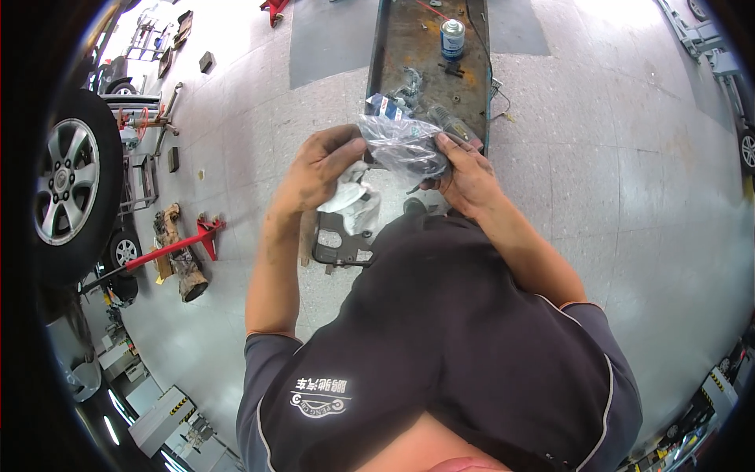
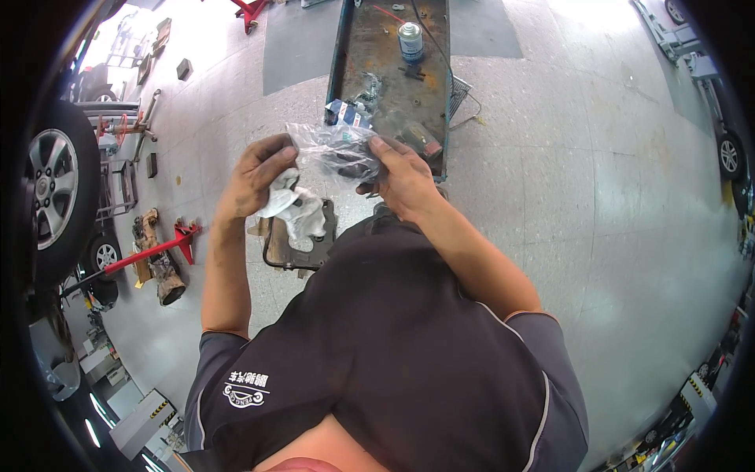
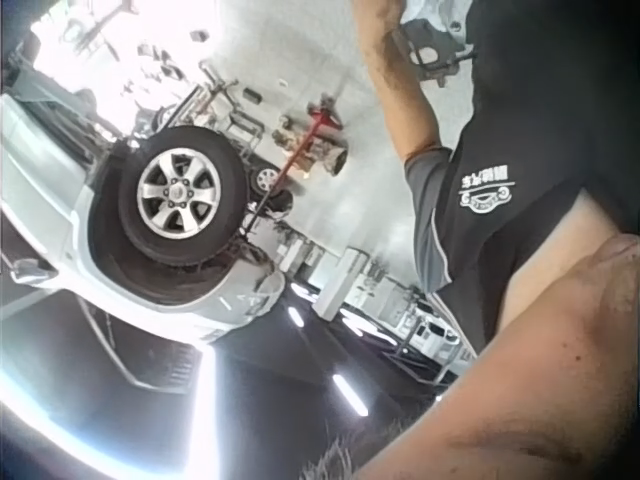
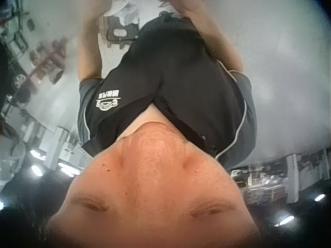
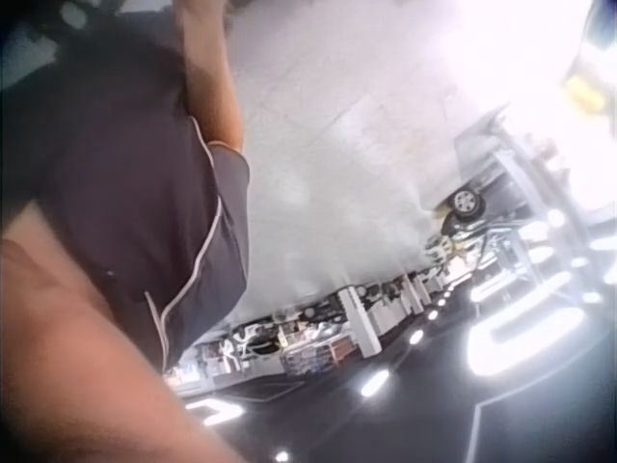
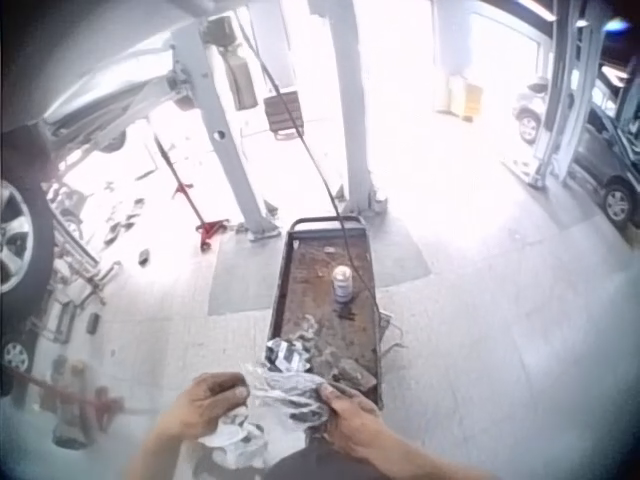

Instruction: Heating and cleaning automotive sensor hoses with a heat gun and a cloth.

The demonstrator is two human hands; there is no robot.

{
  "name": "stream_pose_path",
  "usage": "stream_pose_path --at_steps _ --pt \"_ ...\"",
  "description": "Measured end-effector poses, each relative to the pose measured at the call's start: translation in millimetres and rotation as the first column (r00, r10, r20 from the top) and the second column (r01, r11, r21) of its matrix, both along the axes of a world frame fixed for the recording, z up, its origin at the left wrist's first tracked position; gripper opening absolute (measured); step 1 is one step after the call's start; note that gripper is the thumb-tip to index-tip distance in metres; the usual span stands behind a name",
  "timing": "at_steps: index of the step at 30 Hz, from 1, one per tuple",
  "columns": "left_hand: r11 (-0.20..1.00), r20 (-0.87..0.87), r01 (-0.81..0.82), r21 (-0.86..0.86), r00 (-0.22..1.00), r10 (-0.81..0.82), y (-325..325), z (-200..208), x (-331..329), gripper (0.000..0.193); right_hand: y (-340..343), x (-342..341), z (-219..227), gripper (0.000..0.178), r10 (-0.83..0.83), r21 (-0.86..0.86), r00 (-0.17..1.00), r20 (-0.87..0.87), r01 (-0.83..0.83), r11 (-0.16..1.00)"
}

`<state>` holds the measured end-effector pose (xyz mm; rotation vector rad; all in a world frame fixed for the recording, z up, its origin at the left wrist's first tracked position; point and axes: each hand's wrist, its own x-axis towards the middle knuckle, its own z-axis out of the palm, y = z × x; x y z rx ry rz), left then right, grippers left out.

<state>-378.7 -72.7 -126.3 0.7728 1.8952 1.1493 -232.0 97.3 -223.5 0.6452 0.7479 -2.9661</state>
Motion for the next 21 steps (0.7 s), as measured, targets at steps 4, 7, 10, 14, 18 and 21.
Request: stream_pose_path --at_steps 4,7,10,14,18,21 --pt "0.981 0.051 -0.192 0.04 0.98 0.19 -12 -7 -11 0.031 1 -1 -11 0.026 -0.074 -0.071 0.959 0.272 0.097 0.993" --pt "0.941 0.095 -0.329 0.079 0.942 0.321 -11 -7 -16 0.03 4 1 -19 0.024 -0.125 -0.183 0.975 0.183 0.159 0.97" --pt "0.899 0.134 -0.42 0.126 0.905 0.404 -10 -3 -15 0.029 7 6 -12 0.025 -0.133 -0.176 0.987 0.092 0.147 0.973" --pt "0.743 0.147 -0.62 0.252 0.783 0.604 -7 -17 -16 0.029 16 1 -8 0.022 -0.12 -0.18 0.982 0.144 0.145 0.973" --pt "0.622 0.193 -0.706 0.338 0.699 0.689 -12 -21 -16 0.028 22 -10 -3 0.025 -0.078 -0.185 0.99 0.114 0.099 0.978" --pt "0.637 0.103 -0.694 0.336 0.699 0.708 -13 -19 -6 0.03 11 -14 4 0.025 -0.143 -0.12 0.987 0.072 0.151 0.981"
